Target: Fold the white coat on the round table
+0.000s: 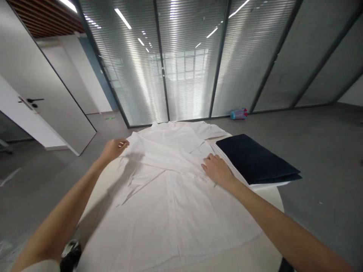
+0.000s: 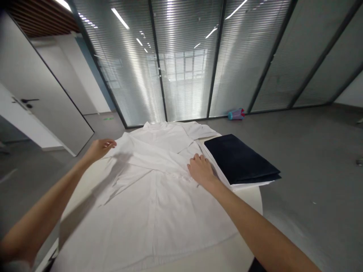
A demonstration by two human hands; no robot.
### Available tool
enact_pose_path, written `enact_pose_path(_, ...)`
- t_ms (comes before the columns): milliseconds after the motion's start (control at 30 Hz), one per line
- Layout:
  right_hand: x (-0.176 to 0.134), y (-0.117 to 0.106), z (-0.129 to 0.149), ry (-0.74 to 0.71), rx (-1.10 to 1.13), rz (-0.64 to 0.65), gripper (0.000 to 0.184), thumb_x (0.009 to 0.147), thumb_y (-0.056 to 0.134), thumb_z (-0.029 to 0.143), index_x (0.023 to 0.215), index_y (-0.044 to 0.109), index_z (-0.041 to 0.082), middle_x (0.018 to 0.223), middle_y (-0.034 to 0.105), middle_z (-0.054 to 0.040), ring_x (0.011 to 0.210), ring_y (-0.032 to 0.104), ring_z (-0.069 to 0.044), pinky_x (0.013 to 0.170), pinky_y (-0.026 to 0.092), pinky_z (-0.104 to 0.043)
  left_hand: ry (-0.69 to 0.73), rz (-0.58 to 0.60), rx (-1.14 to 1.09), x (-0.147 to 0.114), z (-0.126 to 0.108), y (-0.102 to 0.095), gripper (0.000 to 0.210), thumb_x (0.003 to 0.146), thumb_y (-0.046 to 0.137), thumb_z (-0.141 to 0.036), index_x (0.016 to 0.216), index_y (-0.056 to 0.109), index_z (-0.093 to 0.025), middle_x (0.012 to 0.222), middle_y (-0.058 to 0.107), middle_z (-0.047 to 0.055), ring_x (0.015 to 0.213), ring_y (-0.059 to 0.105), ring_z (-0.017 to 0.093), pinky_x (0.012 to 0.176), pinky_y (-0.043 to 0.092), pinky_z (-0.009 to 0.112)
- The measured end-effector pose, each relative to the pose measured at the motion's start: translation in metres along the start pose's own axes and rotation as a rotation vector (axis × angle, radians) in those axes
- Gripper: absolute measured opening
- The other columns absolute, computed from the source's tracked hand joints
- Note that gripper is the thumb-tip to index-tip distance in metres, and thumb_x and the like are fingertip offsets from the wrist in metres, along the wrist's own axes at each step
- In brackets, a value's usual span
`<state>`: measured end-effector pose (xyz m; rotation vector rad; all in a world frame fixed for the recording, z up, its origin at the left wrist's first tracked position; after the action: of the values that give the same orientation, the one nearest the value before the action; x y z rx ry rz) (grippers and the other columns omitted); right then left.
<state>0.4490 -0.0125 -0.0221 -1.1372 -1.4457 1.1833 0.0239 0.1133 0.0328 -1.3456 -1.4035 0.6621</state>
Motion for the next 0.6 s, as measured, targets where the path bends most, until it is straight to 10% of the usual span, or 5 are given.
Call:
enact_pose_path(167, 0.002, 0.009, -0.010, 0.042, 0.045, -0.084, 0.030, 0.101, 0.042, 0.028, 0.115, 0.064, 0.012, 0.116, 0.063, -0.0181, 0.109, 0.058, -0.032, 0.088, 0.044, -0.040, 0.021, 0.098, 0.177, 0.058, -0.016, 0.062, 0.044, 0.092, 0.042, -0.020, 0.129, 0.065, -0.017, 0.134, 0.066, 0.009, 0.122, 0.061, 0.024, 0.109, 0.042, 0.033)
enact_pose_path(333, 0.011, 0.011, -0.021, 0.101, 0.160, -0.068, 0.024, 0.103, 0.040, 0.027, 0.116, 0.057, 0.016, 0.109, 0.069, -0.0142, 0.101, 0.065, -0.028, 0.081, 0.044, -0.035, -0.018, 0.158, 0.193, 0.069, 0.001, 0.115, 0.055, 0.099, 0.042, -0.041, 0.148, 0.046, -0.016, 0.156, 0.043, 0.015, 0.144, 0.039, 0.031, 0.117, 0.030, 0.045)
enact_pose_path(600, 0.017, 0.018, -0.032, 0.156, 0.149, -0.081, 0.031, 0.101, 0.047, 0.031, 0.128, 0.055, 0.018, 0.115, 0.067, -0.0138, 0.102, 0.065, -0.028, 0.080, 0.045, -0.035, -0.114, 0.151, 0.230, 0.066, 0.020, 0.124, 0.061, 0.099, 0.039, -0.051, 0.150, 0.042, -0.017, 0.162, 0.030, 0.015, 0.150, 0.025, 0.034, 0.120, 0.022, 0.051)
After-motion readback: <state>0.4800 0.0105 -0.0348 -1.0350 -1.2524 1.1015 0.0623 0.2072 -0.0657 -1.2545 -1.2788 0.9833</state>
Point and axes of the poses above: each hand's wrist, its own x-axis towards the middle knuckle, its own y-axis out of the palm, z = x × y, the point moved 10 cm from there along x, towards the middle knuckle
